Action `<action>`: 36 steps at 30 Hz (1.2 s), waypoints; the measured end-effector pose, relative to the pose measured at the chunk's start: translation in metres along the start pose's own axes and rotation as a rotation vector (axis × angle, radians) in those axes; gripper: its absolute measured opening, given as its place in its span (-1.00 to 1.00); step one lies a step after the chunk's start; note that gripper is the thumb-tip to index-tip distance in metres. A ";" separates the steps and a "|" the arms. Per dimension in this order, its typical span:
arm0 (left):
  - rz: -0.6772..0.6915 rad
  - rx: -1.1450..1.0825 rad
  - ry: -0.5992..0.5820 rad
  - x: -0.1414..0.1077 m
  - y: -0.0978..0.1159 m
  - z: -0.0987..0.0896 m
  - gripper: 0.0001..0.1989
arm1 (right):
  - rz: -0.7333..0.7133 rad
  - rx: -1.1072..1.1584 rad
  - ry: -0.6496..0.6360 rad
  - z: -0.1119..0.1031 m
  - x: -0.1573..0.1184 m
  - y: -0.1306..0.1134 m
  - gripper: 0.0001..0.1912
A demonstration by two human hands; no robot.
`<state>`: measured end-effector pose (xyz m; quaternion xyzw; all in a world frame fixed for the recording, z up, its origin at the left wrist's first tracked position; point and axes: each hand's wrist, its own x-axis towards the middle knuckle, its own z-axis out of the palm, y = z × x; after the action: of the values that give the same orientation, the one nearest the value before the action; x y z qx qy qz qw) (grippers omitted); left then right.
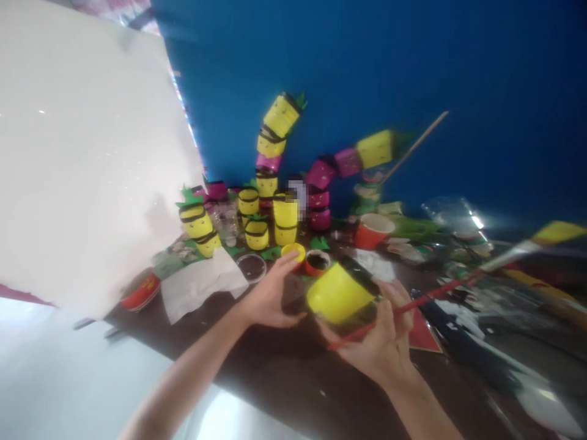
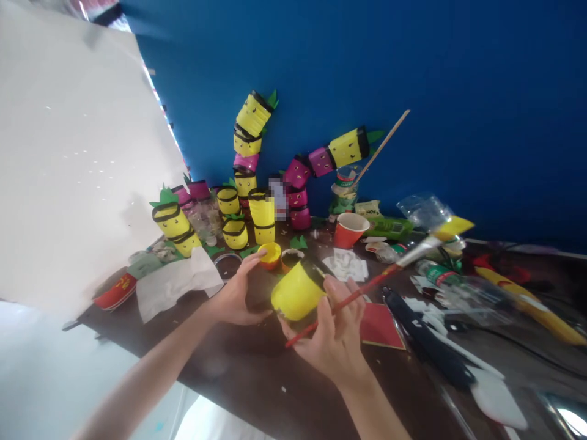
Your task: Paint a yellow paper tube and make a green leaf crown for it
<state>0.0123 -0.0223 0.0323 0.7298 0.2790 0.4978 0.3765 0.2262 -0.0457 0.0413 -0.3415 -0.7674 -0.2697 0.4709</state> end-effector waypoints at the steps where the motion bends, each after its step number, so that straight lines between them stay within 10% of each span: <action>1: 0.042 0.048 0.017 0.000 -0.001 -0.002 -0.09 | -0.006 0.032 -0.043 -0.001 0.000 -0.001 -0.23; 6: 0.037 0.068 0.010 -0.004 -0.003 -0.002 -0.25 | -0.090 0.149 -0.234 -0.008 0.003 -0.008 -0.49; 14: 0.272 0.346 -0.257 -0.001 0.007 0.003 -0.30 | -0.191 0.305 -0.263 -0.012 0.006 -0.010 -0.61; 22: 0.356 0.351 -0.258 -0.003 0.011 0.004 -0.20 | -0.242 0.345 -0.272 -0.015 0.009 -0.014 -0.58; 30: 0.346 0.496 -0.174 -0.003 0.001 0.001 -0.15 | -0.221 0.308 -0.252 -0.012 0.001 -0.007 -0.45; 36: 0.305 0.624 0.112 0.004 -0.011 -0.028 0.16 | -0.041 0.198 -0.083 -0.010 -0.001 0.012 -0.29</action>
<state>-0.0127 -0.0054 0.0310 0.8145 0.3257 0.4785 0.0407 0.2413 -0.0464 0.0454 -0.2882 -0.8160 -0.1879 0.4645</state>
